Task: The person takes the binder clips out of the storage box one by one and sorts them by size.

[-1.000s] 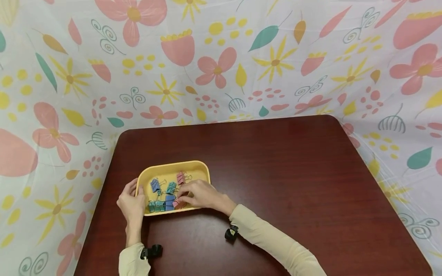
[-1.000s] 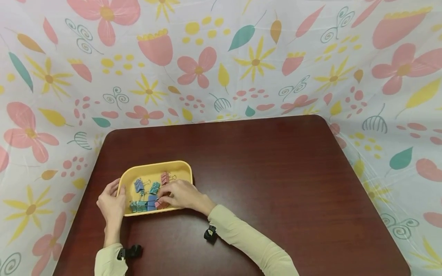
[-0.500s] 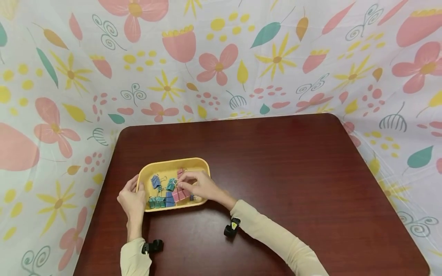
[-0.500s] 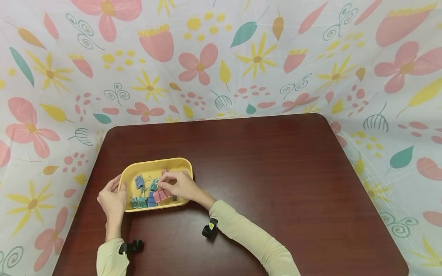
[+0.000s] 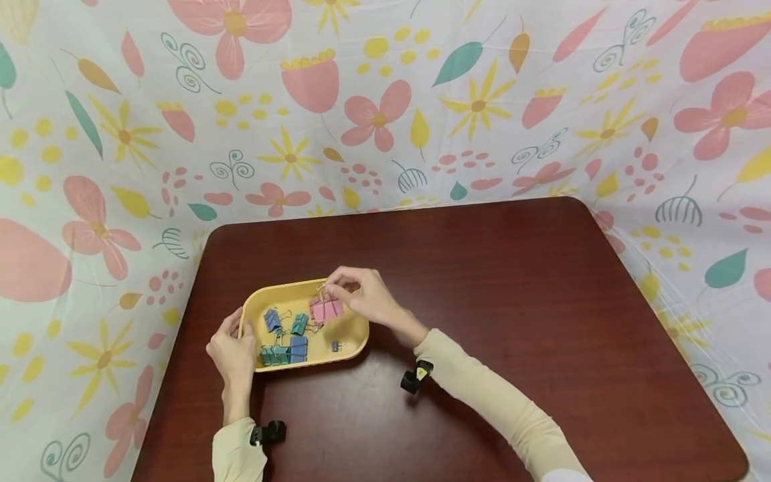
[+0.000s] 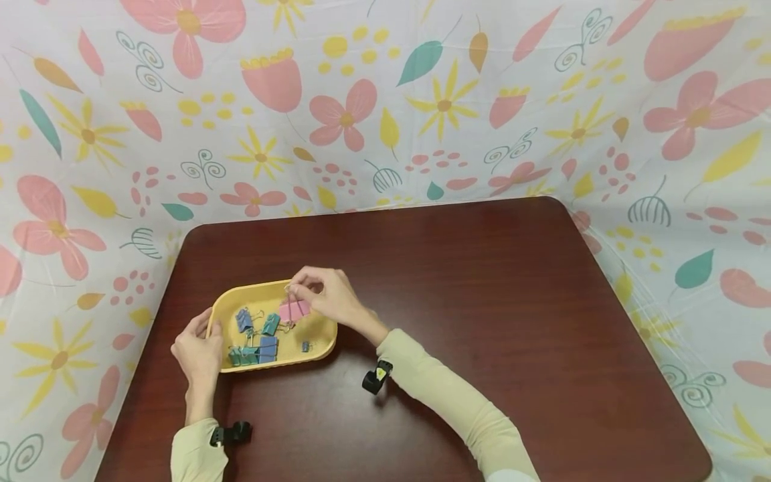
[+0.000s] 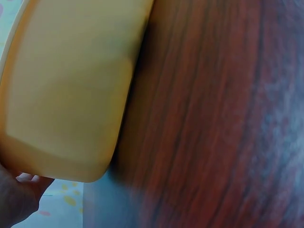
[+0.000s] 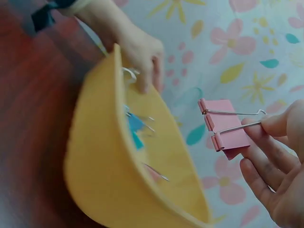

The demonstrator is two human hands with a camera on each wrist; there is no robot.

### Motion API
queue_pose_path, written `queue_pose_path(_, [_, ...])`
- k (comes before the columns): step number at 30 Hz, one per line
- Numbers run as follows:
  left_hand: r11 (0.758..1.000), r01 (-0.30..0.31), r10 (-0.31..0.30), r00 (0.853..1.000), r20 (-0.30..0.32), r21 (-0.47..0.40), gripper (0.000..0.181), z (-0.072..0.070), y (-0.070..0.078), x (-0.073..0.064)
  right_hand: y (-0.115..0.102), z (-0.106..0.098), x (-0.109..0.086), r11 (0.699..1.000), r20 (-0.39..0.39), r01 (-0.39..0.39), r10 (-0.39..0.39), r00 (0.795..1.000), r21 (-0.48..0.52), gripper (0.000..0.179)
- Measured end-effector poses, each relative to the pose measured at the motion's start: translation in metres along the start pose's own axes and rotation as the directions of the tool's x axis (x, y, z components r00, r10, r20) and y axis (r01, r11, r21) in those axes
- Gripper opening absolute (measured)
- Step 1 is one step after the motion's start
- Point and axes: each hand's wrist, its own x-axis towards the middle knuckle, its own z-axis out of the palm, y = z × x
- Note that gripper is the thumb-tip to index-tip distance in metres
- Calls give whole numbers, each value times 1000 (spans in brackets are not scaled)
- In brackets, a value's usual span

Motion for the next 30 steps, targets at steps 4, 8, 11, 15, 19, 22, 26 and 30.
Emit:
queue_pose_path(4, [1000, 9, -9, 1000, 5, 2, 30, 0, 0, -1, -3, -22, 6, 1000, -43, 7, -7, 999, -15, 6])
queue_pose_path(8, [1000, 2, -2, 1000, 9, 8, 30, 0, 0, -2, -5, -42, 9, 1000, -85, 2, -3, 996, -18, 6])
queue_pose_path(11, [1000, 0, 0, 1000, 14, 11, 30, 0, -1, -2, -4, -55, 10, 999, -108, -7, 4, 994, -31, 6])
queue_pose_path(15, [1000, 8, -9, 1000, 14, 20, 31, -1, -1, -3, 4, -67, 9, 998, -136, -26, 18, 991, -56, 6])
queue_pose_path(19, [1000, 6, -6, 1000, 12, 26, 31, -1, 0, -3, 19, -76, 7, 997, -171, -50, 40, 984, -55, 5])
queue_pose_path(22, [1000, 4, -4, 1000, 13, 20, 31, 0, 1, -2, 33, -81, 6, 994, -196, -91, 77, 978, -64, 5])
queue_pose_path(26, [1000, 6, -6, 1000, 15, 15, 32, 0, 2, -2, 51, -86, 2, 983, -222, -163, 141, 965, -86, 6])
queue_pose_path(30, [1000, 4, -4, 1000, 18, 10, 31, 0, 3, -2, 68, -88, -5, 971, -237, -218, 189, 953, -101, 6])
